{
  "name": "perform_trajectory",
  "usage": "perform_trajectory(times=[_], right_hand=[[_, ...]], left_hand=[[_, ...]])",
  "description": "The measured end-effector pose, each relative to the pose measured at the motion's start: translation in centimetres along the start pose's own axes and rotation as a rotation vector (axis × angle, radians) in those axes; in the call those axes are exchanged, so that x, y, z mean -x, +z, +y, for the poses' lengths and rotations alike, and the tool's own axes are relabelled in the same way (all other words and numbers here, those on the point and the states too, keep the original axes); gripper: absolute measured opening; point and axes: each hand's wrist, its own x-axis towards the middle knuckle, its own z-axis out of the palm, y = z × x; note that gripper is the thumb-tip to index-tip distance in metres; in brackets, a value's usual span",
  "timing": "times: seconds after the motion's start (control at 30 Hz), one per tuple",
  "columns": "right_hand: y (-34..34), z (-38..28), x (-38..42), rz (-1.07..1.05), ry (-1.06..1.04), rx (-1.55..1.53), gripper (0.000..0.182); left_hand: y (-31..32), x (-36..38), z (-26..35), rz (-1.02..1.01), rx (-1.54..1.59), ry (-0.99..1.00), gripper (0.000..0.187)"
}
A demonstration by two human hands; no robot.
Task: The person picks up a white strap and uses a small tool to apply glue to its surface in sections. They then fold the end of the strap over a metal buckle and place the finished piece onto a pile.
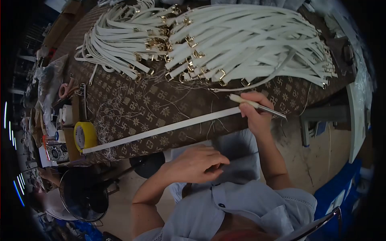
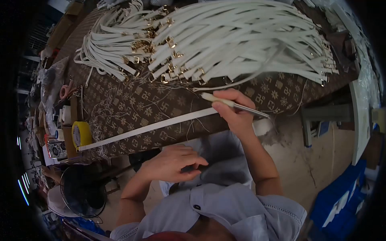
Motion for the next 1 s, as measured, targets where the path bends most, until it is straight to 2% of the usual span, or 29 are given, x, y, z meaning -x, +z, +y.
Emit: perform_trajectory(times=[0.03,0.1,0.13,0.17,0.23,0.47,0.53,0.63,0.77,0.83,1.0], right_hand=[[0.1,0.0,0.0,0.007,-0.013,-0.029,0.023],[-0.1,0.1,0.0,0.0,-0.02,-0.029,0.023],[-0.1,0.2,-0.1,-0.022,-0.047,-0.033,0.023],[0.0,0.2,-0.1,-0.022,-0.04,-0.036,0.023],[-0.1,0.1,-0.1,-0.026,-0.05,-0.018,0.023],[-0.3,0.1,-0.1,-0.024,-0.02,-0.018,0.023],[-0.2,0.2,-0.1,-0.032,-0.062,-0.033,0.023],[-0.4,0.3,-0.2,-0.054,-0.092,-0.012,0.023],[-0.7,-0.6,-0.4,-0.033,-0.026,-0.009,0.023],[-1.4,-1.3,-0.8,-0.195,-0.166,0.224,0.022],[-1.2,-1.5,-0.6,-0.388,-0.238,0.393,0.022]], left_hand=[[-0.3,0.0,0.0,-0.014,0.019,-0.004,0.029],[-1.0,-0.1,0.0,0.291,-0.243,0.01,0.03],[-1.7,-0.1,0.1,0.366,-0.437,-0.093,0.03],[-2.0,-0.5,0.1,0.364,-0.434,-0.099,0.03],[-2.4,-1.5,-0.2,0.494,-0.578,-0.172,0.03],[-3.1,-4.6,-2.8,0.412,-0.535,-0.122,0.024],[-3.0,-4.6,-3.1,0.368,-0.644,-0.039,0.018],[-2.2,-4.7,-2.9,0.393,-0.778,-0.013,0.013],[-2.2,-4.6,-4.1,0.494,-0.526,-0.075,0.01],[-2.5,-4.4,-4.4,0.519,-0.311,-0.115,0.01],[-3.1,-4.2,-4.7,0.473,-0.291,-0.132,0.011]])
